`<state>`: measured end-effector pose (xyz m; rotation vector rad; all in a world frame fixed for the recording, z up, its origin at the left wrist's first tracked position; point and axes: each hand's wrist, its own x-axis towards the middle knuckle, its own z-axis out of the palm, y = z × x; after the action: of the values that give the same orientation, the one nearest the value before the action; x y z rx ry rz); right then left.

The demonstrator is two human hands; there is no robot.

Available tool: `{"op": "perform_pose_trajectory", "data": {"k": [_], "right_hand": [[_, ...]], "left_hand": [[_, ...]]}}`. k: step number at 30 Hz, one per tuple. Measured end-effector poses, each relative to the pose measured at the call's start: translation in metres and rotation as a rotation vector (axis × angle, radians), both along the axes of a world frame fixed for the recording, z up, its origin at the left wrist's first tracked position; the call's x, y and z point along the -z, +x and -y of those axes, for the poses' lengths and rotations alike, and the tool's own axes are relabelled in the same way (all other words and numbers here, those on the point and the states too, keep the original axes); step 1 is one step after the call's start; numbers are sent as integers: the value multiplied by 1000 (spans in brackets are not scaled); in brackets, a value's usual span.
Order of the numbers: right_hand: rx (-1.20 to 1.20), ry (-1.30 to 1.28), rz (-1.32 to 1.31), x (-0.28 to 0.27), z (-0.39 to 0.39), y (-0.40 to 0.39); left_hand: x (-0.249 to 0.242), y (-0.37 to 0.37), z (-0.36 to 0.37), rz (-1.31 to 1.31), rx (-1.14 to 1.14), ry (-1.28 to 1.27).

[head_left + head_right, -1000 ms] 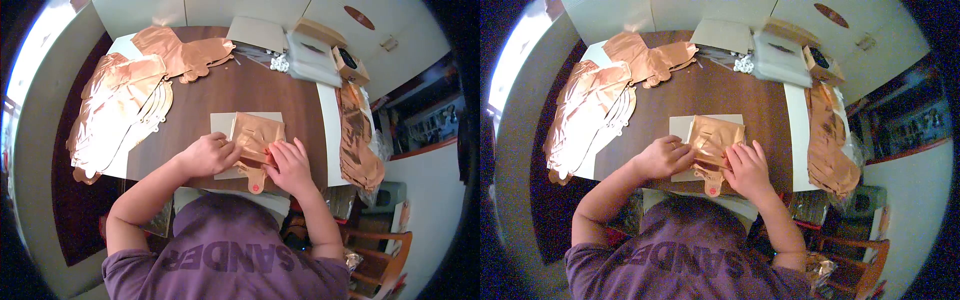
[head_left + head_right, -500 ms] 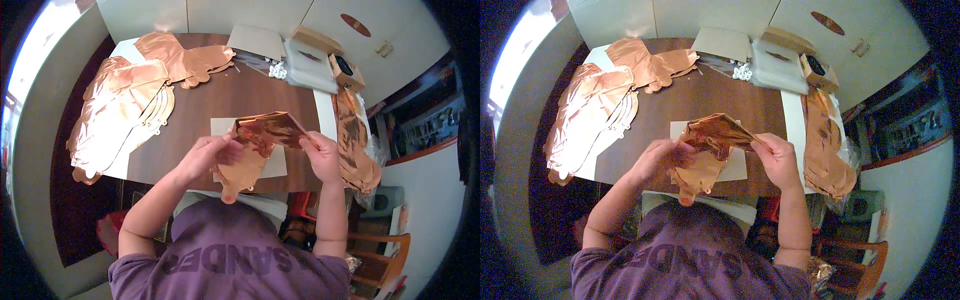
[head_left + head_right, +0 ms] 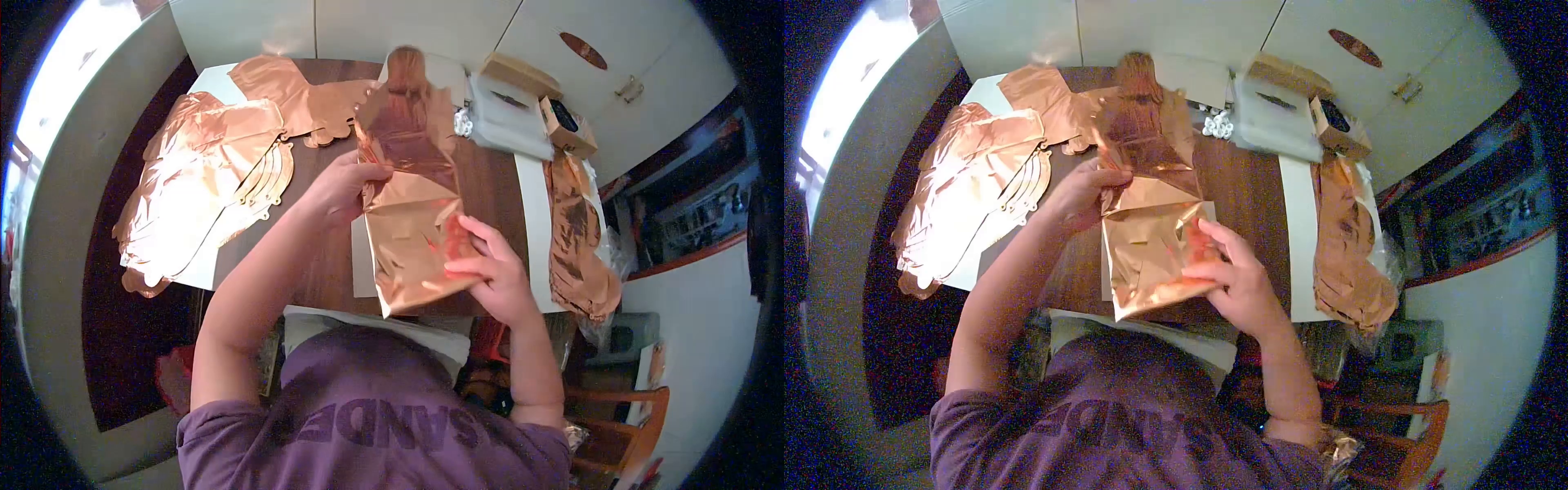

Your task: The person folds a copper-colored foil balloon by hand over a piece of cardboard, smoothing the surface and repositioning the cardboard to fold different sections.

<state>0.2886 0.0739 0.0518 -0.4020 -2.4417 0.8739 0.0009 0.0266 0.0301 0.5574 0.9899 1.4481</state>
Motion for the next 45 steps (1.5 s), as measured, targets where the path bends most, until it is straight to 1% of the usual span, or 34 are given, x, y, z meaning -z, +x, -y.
{"op": "perform_pose_trajectory", "data": {"k": [2, 3, 6, 7, 8, 9, 10, 11, 12, 13, 14, 15, 16, 18, 19, 21, 22, 23, 25, 26, 27, 28, 31, 34, 35, 39, 44, 45], "right_hand": [[13, -326, -105, 35, -9, -9], [13, -477, -187, 55, -14, -14], [97, -667, -251, 72, -20, -22], [115, -700, -279, 71, -20, -25], [132, -731, -309, 68, -20, -28], [148, -761, -340, 63, -20, -31], [153, -872, -362, 57, -19, -34], [159, -984, -385, 50, -18, -35], [165, -1096, -408, 40, -16, -38], [174, -1139, -421, 22, -10, -44], [135, -1181, -343, 10, -8, -41], [97, -1220, -264, 0, -8, -36], [55, -1257, -184, -4, -9, -33], [127, -1277, -141, 5, -8, -31], [162, -1286, -121, 12, -8, -30], [262, -1192, -67, 40, -2, -27], [314, -1147, -37, 51, 1, -24], [325, -1190, 120, 55, 1, -15], [370, -1085, 150, 58, 6, -11], [390, -1029, 161, 57, 8, -10], [413, -1071, 108, 50, 12, -12], [416, -1059, 110, 53, 13, -11], [427, -1036, 91, 63, 9, -7], [448, -1049, 53, 75, 9, -1], [454, -1050, 42, 74, 10, -1], [469, -1094, 59, 65, 14, 1], [472, -1270, -99, 72, 19, 4], [473, -1318, -124, 73, 19, 5]], "left_hand": [[28, -4, -13, 72, 26, -56], [39, -2, -20, 99, -39, -47], [23, 2, -31, 123, -53, 47], [17, 0, -39, 117, -92, 51], [10, -4, -43, 106, -57, 28], [-12, -7, -42, 93, -23, 7], [-29, -10, -43, 80, 12, -15], [-37, -10, -49, 149, -53, -9], [-45, -15, -55, 102, -70, 24], [-52, -19, -61, 57, -86, 55], [-59, -20, -63, 13, -101, 85], [-70, -17, -61, 44, -136, 123], [-67, -20, -65, -18, -107, 105], [-43, -33, -74, -140, -52, 60], [-19, -40, -77, -360, -109, -3], [23, -37, -67, -518, -170, 104], [34, -31, -54, -594, -199, 155], [45, -28, -41, -839, -313, 143], [57, -16, -12, -1333, -533, 115], [58, -11, 3, -1388, -485, 174], [55, -5, 20, -1440, -436, 232], [55, 1, 36, -1492, -387, 291], [61, 20, 76, -1563, -115, 355], [62, 39, 99, -1578, -43, 307], [63, 44, 103, -1610, -28, 264], [68, 50, 107, -1670, 7, 256], [60, 53, 107, -1673, 10, 261], [60, 54, 108, -1607, -23, 281]]}}
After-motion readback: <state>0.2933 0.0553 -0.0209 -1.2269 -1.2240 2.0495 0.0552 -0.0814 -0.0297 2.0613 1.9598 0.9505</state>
